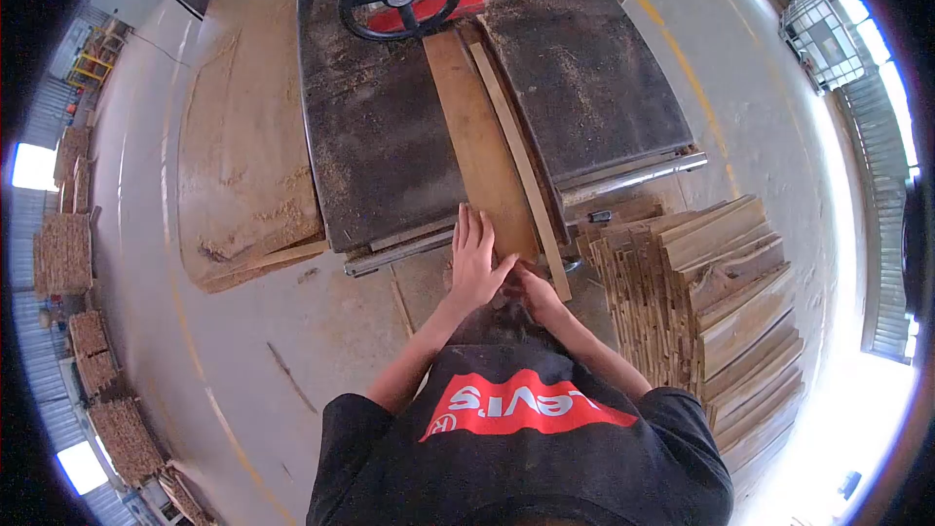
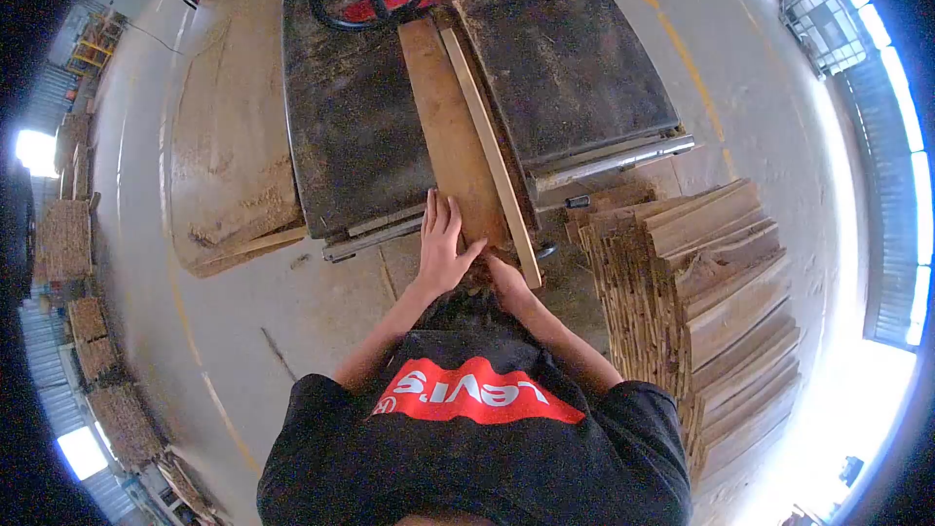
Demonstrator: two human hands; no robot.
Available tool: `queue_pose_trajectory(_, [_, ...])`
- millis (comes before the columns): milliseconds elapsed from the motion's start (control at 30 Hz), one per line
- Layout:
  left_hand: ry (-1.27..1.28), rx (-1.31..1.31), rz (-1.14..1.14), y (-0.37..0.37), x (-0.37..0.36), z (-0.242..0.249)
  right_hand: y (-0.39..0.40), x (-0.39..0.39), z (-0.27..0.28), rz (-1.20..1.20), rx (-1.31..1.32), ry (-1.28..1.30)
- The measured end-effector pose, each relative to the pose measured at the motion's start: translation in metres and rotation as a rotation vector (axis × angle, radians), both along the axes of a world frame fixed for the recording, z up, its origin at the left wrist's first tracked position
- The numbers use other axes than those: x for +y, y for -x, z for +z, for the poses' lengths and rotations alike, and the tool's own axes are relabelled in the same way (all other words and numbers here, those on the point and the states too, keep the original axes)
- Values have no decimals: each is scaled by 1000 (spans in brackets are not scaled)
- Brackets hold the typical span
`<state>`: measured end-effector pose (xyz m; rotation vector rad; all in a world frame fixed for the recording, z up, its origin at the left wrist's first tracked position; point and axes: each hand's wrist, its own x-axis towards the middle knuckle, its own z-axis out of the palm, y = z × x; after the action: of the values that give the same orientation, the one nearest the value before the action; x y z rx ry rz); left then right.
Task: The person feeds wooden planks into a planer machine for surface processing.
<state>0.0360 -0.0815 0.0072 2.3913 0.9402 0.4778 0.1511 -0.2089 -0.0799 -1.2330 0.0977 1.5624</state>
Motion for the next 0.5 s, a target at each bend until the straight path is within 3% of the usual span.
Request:
queue_pose_trajectory(133, [-52, 94, 46, -9, 26, 7, 7, 32, 0, 55, -321, 97])
queue_pose_trajectory(200, [-46, 148, 75, -18, 43, 10, 1, 55, 1, 240, -518, 270])
queue_pose_trajectory(400, [-75, 273, 70, -41, 119, 21, -5, 151, 13, -244, -310, 0])
queue_pose_trajectory(500, [-89, 125, 118, -46, 158, 5, -18, 197, 3, -237, -263, 21])
